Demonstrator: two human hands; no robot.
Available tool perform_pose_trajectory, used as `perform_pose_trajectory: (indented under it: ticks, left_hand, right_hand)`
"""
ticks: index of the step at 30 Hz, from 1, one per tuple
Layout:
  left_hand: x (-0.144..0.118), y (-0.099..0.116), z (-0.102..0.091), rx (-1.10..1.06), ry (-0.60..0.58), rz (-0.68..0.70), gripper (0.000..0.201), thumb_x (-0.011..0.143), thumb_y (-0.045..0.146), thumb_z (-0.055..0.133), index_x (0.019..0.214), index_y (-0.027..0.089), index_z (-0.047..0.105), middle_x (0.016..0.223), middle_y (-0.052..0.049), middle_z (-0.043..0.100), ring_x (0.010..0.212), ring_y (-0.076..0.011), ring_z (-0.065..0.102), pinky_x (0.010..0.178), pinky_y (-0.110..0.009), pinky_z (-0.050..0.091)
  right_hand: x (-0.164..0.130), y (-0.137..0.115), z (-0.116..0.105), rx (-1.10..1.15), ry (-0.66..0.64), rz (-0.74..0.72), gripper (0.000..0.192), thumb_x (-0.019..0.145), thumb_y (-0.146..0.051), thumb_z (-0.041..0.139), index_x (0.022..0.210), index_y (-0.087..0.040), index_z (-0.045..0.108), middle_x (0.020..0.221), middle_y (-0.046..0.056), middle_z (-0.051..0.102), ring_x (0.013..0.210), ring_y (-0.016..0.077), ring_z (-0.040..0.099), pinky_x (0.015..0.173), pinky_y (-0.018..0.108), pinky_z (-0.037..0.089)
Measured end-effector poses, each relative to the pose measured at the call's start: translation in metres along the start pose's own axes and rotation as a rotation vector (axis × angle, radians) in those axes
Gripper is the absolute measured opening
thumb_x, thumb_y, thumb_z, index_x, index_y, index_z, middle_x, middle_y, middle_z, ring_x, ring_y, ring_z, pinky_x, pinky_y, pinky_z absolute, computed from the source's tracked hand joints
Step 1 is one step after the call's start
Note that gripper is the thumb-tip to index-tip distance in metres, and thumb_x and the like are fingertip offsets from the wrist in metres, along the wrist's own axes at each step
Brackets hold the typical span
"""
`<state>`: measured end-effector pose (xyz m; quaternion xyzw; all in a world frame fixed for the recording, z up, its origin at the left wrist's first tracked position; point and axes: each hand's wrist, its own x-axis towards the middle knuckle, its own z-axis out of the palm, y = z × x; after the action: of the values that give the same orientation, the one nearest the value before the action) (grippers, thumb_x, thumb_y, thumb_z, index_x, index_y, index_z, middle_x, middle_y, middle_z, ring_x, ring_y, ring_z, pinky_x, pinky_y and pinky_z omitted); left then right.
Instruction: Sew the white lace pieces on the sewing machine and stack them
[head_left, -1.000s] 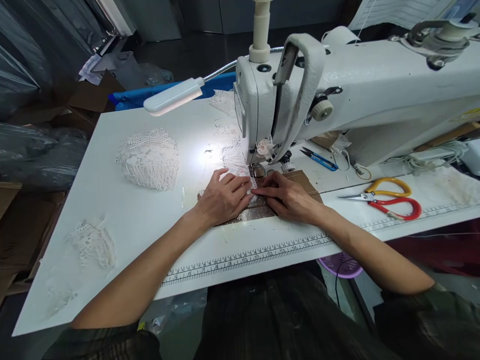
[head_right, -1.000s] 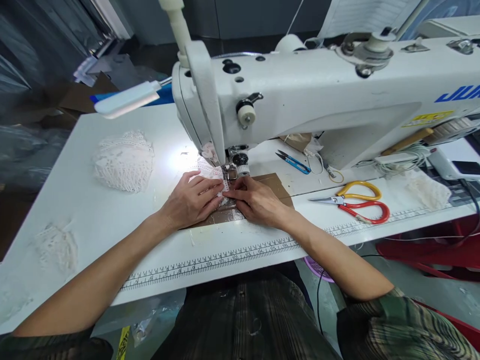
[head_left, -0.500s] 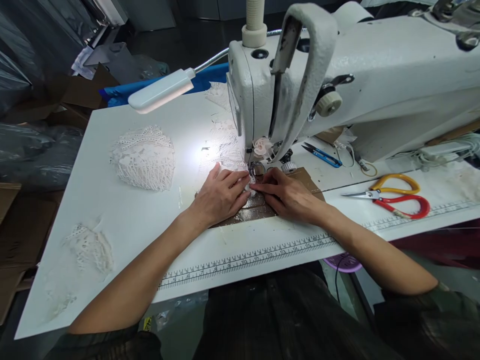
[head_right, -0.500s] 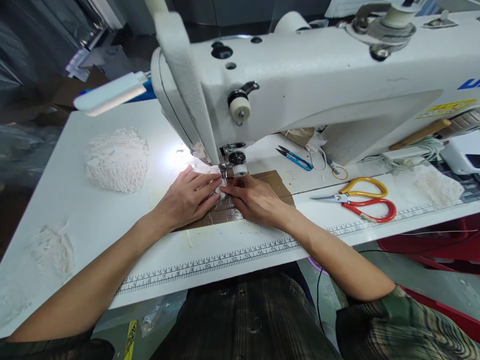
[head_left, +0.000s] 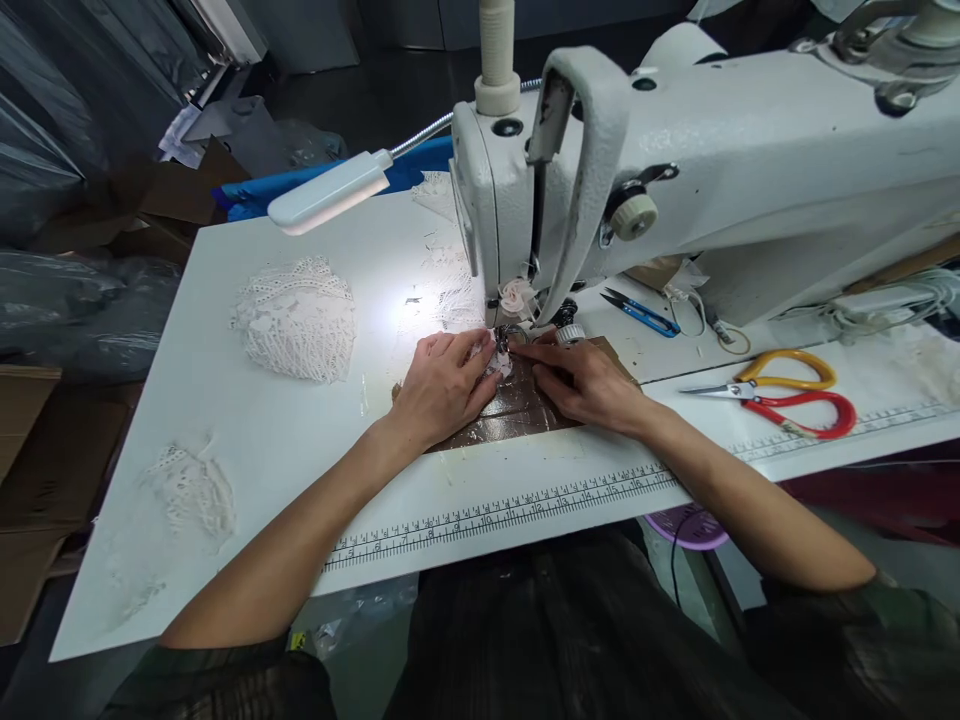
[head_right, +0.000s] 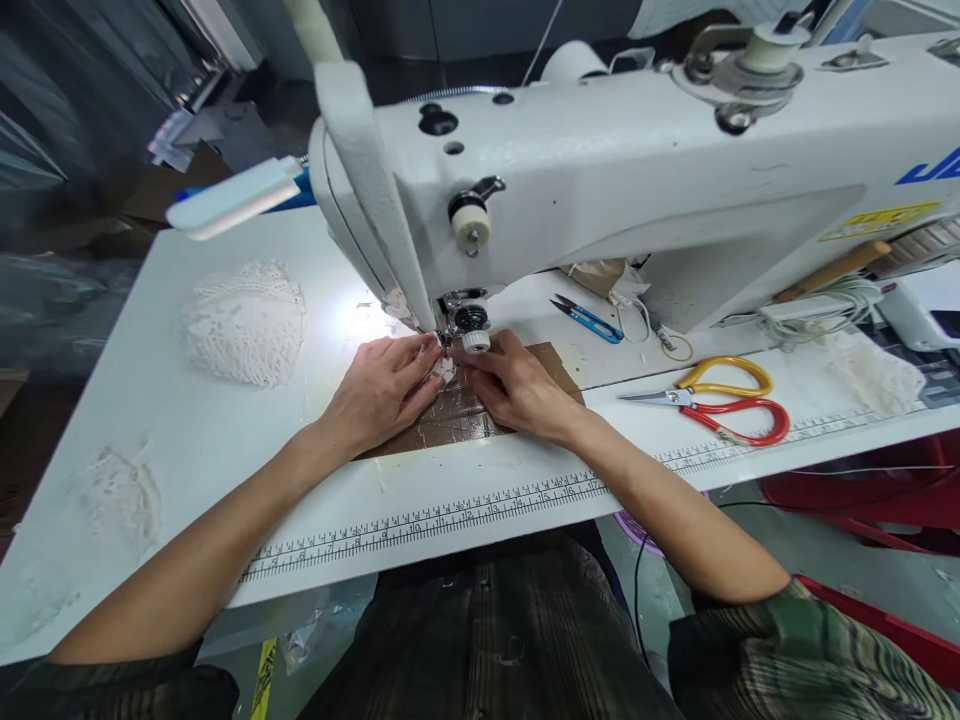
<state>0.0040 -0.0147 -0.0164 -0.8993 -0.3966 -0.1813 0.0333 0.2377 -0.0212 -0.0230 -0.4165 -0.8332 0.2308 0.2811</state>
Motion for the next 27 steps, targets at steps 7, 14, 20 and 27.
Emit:
perform_pose_trajectory:
  ticks: [7, 14, 20, 27]
  left_hand:
    - [0.0, -0.022, -0.01, -0.18, 0.062, 0.334, 0.02, 0.095, 0.027, 0.059, 0.111, 0.015, 0.063, 0.111, -0.011, 0.07, 0.098, -0.0216, 0.066, 0.086, -0.041, 0.057]
    - [0.006, -0.013, 0.001, -0.264, 0.166, 0.143, 0.017, 0.101, 0.016, 0.045, 0.098, 0.013, 0.061, 0.094, -0.009, 0.069, 0.087, -0.0148, 0.067, 0.073, -0.03, 0.06]
    - [0.005, -0.017, -0.009, -0.359, 0.008, 0.15, 0.017, 0.096, 0.029, 0.057, 0.104, 0.015, 0.063, 0.107, -0.011, 0.069, 0.101, -0.0189, 0.066, 0.085, -0.038, 0.06]
    - [0.008, -0.013, -0.003, -0.335, 0.2, 0.044, 0.015, 0.098, 0.023, 0.053, 0.091, 0.016, 0.064, 0.093, -0.007, 0.071, 0.087, -0.0153, 0.068, 0.075, -0.032, 0.06]
  right_hand:
    - [-0.001, 0.002, -0.002, 0.032, 0.128, 0.089, 0.02, 0.09, -0.021, 0.051, 0.105, -0.016, 0.063, 0.083, 0.004, 0.057, 0.07, 0.0167, 0.053, 0.064, 0.032, 0.047]
    - [-0.001, -0.003, 0.002, -0.026, 0.133, 0.036, 0.012, 0.091, -0.021, 0.051, 0.1, -0.017, 0.059, 0.086, 0.007, 0.061, 0.073, 0.0181, 0.055, 0.069, 0.035, 0.049]
    - [-0.004, -0.006, 0.001, -0.055, -0.002, -0.047, 0.021, 0.096, -0.021, 0.046, 0.111, -0.018, 0.061, 0.105, 0.012, 0.063, 0.084, 0.0205, 0.06, 0.078, 0.039, 0.055]
    - [-0.005, -0.002, 0.003, -0.071, 0.017, -0.059, 0.027, 0.096, -0.021, 0.047, 0.117, -0.018, 0.064, 0.106, 0.011, 0.061, 0.089, 0.0213, 0.061, 0.084, 0.041, 0.057]
